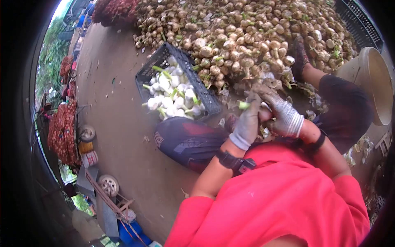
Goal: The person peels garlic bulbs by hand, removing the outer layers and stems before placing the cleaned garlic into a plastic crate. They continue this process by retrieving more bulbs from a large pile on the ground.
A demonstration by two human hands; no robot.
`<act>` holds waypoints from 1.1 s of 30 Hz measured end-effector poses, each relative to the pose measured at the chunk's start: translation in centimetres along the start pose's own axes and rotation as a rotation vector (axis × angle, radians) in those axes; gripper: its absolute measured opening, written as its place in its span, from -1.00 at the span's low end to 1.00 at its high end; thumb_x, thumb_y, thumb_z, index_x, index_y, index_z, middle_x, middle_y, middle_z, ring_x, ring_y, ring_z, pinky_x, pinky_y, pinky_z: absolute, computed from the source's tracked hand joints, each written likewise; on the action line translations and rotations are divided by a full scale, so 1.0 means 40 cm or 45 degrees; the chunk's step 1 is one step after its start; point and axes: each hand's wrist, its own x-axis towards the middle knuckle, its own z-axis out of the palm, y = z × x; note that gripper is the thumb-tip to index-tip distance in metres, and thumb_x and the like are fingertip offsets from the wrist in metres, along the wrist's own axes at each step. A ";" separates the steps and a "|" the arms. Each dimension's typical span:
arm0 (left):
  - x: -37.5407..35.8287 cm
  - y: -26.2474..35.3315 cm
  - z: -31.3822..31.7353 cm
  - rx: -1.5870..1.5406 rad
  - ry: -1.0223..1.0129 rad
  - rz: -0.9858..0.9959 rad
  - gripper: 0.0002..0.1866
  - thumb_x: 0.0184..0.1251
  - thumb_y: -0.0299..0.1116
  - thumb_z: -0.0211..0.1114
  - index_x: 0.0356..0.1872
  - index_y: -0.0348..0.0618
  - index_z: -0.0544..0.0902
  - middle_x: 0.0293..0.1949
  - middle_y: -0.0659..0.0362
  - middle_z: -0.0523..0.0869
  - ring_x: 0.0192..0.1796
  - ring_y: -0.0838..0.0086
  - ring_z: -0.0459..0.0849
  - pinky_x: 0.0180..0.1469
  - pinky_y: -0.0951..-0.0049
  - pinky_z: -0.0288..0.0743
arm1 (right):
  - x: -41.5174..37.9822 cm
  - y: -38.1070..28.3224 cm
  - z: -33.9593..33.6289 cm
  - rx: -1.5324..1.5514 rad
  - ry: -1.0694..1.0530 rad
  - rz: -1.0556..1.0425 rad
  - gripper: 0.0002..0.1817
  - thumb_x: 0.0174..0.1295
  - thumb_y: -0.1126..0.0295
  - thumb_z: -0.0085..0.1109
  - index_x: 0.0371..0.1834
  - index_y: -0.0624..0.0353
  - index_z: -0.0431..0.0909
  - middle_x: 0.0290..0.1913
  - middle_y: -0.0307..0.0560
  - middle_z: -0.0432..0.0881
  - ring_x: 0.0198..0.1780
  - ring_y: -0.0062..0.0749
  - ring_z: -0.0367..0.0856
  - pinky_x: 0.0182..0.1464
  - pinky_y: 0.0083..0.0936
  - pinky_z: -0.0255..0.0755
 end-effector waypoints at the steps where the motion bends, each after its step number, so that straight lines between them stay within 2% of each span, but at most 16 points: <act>1: 0.001 -0.079 -0.016 0.094 -0.050 0.256 -0.50 0.45 -0.39 0.03 0.36 -0.27 0.25 0.18 0.03 0.44 0.23 0.38 0.40 0.22 0.44 0.37 | -0.005 -0.005 0.015 0.024 -0.011 0.004 -0.34 -0.03 0.63 0.15 0.26 0.21 0.28 0.13 0.19 0.45 -0.11 -0.03 0.62 -0.11 -0.24 0.56; 2: 0.012 -0.117 -0.030 0.191 -0.108 0.533 -0.49 0.44 -0.34 0.07 0.34 -0.29 0.26 0.19 -0.04 0.42 0.34 0.28 0.33 0.26 0.42 0.34 | -0.001 -0.002 0.018 0.479 -0.090 0.417 -0.36 -0.03 0.64 0.12 0.25 0.23 0.30 0.06 0.10 0.49 -0.22 -0.22 0.62 -0.25 -0.35 0.59; 4: -0.022 0.107 -0.105 -0.281 0.040 0.132 -0.40 0.24 -0.30 0.28 0.28 -0.28 0.36 0.17 -0.02 0.41 0.12 0.37 0.49 0.14 0.40 0.44 | 0.017 0.014 -0.023 1.108 -0.157 0.961 -0.42 -0.01 0.63 0.12 0.19 0.28 0.36 -0.17 -0.15 0.57 -0.48 -0.65 0.54 -0.56 -0.67 0.52; 6: -0.008 0.098 -0.303 0.972 0.305 0.125 -0.46 0.15 -0.17 0.34 0.12 -0.24 0.50 0.09 -0.04 0.50 0.07 0.24 0.57 0.05 0.31 0.50 | -0.016 0.070 -0.038 1.235 0.030 0.955 -0.43 -0.03 0.62 0.13 0.17 0.30 0.36 -0.21 -0.14 0.58 -0.45 -0.63 0.56 -0.56 -0.69 0.49; 8: 0.015 0.176 -0.411 1.826 0.215 -0.585 -0.59 0.13 -0.12 0.29 -0.05 -0.12 0.63 -0.10 -0.07 0.65 -0.08 0.09 0.66 0.03 0.21 0.51 | -0.042 0.095 -0.063 1.537 0.050 1.024 -0.41 -0.05 0.51 0.20 0.16 0.30 0.35 -0.17 -0.09 0.59 -0.39 -0.56 0.61 -0.54 -0.79 0.44; 11: 0.086 0.044 -0.540 1.986 -0.080 -0.839 -0.61 0.08 -0.12 0.28 -0.11 -0.11 0.68 0.00 -0.08 0.64 0.03 0.10 0.65 0.07 0.21 0.50 | -0.056 0.061 -0.077 1.582 0.104 1.058 -0.41 -0.06 0.39 0.29 0.10 0.29 0.37 -0.16 -0.10 0.58 -0.32 -0.50 0.64 -0.48 -0.75 0.48; 14: 0.136 -0.026 -0.549 2.199 -0.456 -1.159 -0.59 0.19 -0.22 0.16 0.07 -0.09 0.63 0.19 0.02 0.56 0.23 0.17 0.53 0.18 0.20 0.43 | -0.062 0.046 -0.074 1.588 0.086 1.043 -0.38 -0.08 0.30 0.41 0.08 0.24 0.41 -0.18 -0.18 0.56 -0.24 -0.53 0.63 -0.40 -0.75 0.53; 16: 0.158 -0.092 -0.580 2.245 -0.696 -1.024 -0.62 0.12 -0.29 0.17 -0.05 -0.19 0.68 0.09 -0.03 0.63 0.13 0.14 0.61 0.13 0.22 0.48 | -0.074 0.045 -0.084 1.459 0.065 1.000 -0.39 -0.09 0.28 0.42 0.06 0.25 0.42 -0.17 -0.18 0.56 -0.24 -0.55 0.63 -0.38 -0.74 0.53; 20: 0.143 -0.055 -0.573 2.094 -0.646 -0.855 -0.65 0.09 -0.29 0.14 -0.14 -0.22 0.70 -0.07 -0.11 0.68 0.02 0.09 0.66 0.07 0.23 0.50 | -0.088 0.028 -0.114 1.447 0.237 0.872 -0.46 -0.01 0.25 0.34 0.01 0.31 0.46 -0.21 -0.15 0.60 -0.43 -0.69 0.56 -0.50 -0.80 0.42; 23: 0.050 0.195 -0.425 1.848 -0.312 -0.721 -0.69 0.11 -0.18 0.18 -0.30 -0.18 0.73 -0.24 -0.11 0.71 -0.14 0.08 0.69 -0.03 0.20 0.51 | -0.076 0.041 -0.129 1.576 0.062 0.808 -0.35 0.01 0.30 0.31 0.20 0.30 0.37 -0.16 -0.15 0.61 -0.42 -0.72 0.52 -0.49 -0.79 0.42; 25: -0.001 0.281 -0.326 1.658 -0.325 -0.538 -0.67 0.16 -0.07 0.22 -0.35 -0.14 0.71 -0.37 -0.06 0.69 -0.26 0.08 0.68 -0.17 0.18 0.51 | -0.045 0.013 -0.124 1.747 -0.137 0.817 -0.32 0.04 0.38 0.26 0.29 0.29 0.31 -0.16 -0.16 0.61 -0.42 -0.74 0.49 -0.49 -0.79 0.41; 26: -0.017 0.284 -0.279 1.559 -0.348 -0.106 -0.71 0.20 -0.10 0.23 -0.35 -0.12 0.71 -0.43 -0.04 0.66 -0.35 0.07 0.66 -0.26 0.17 0.50 | -0.023 -0.003 -0.113 1.782 -0.198 0.870 -0.31 0.06 0.43 0.23 0.33 0.28 0.28 -0.16 -0.17 0.61 -0.42 -0.76 0.47 -0.49 -0.79 0.39; 28: -0.005 0.331 -0.137 1.375 -0.374 0.367 -0.76 0.18 -0.18 0.27 -0.52 -0.11 0.65 -0.53 -0.04 0.58 -0.45 0.08 0.62 -0.40 0.17 0.47 | -0.007 -0.017 -0.106 1.746 -0.277 0.755 -0.36 0.11 0.50 0.19 0.32 0.25 0.29 -0.20 -0.19 0.60 -0.44 -0.77 0.45 -0.51 -0.80 0.36; 30: 0.039 0.343 -0.046 1.330 -0.159 0.576 -0.71 0.15 -0.19 0.31 -0.63 -0.15 0.57 -0.59 0.00 0.51 -0.50 0.09 0.58 -0.49 0.15 0.38 | -0.004 -0.040 -0.151 1.714 -0.125 0.828 -0.43 0.09 0.48 0.20 0.24 0.23 0.37 -0.33 -0.28 0.56 -0.51 -0.79 0.38 -0.58 -0.82 0.23; 32: 0.117 0.364 0.013 0.964 -0.327 0.853 -0.88 0.14 -0.45 0.22 -0.55 -0.20 0.61 -0.63 0.09 0.42 -0.57 0.30 0.42 -0.47 0.33 0.28 | -0.069 0.026 -0.198 1.337 0.031 0.471 -0.53 0.11 0.43 0.23 0.13 0.25 0.43 -0.40 -0.30 0.54 -0.59 -0.81 0.33 -0.63 -0.84 0.16; 33: 0.144 0.384 0.062 0.894 -0.380 0.832 -0.88 0.15 -0.44 0.22 -0.54 -0.21 0.63 -0.63 0.12 0.43 -0.54 0.36 0.43 -0.45 0.34 0.28 | -0.078 -0.003 -0.253 1.351 0.156 0.587 -0.58 0.12 0.42 0.22 0.07 0.25 0.45 -0.41 -0.30 0.54 -0.61 -0.81 0.32 -0.64 -0.84 0.13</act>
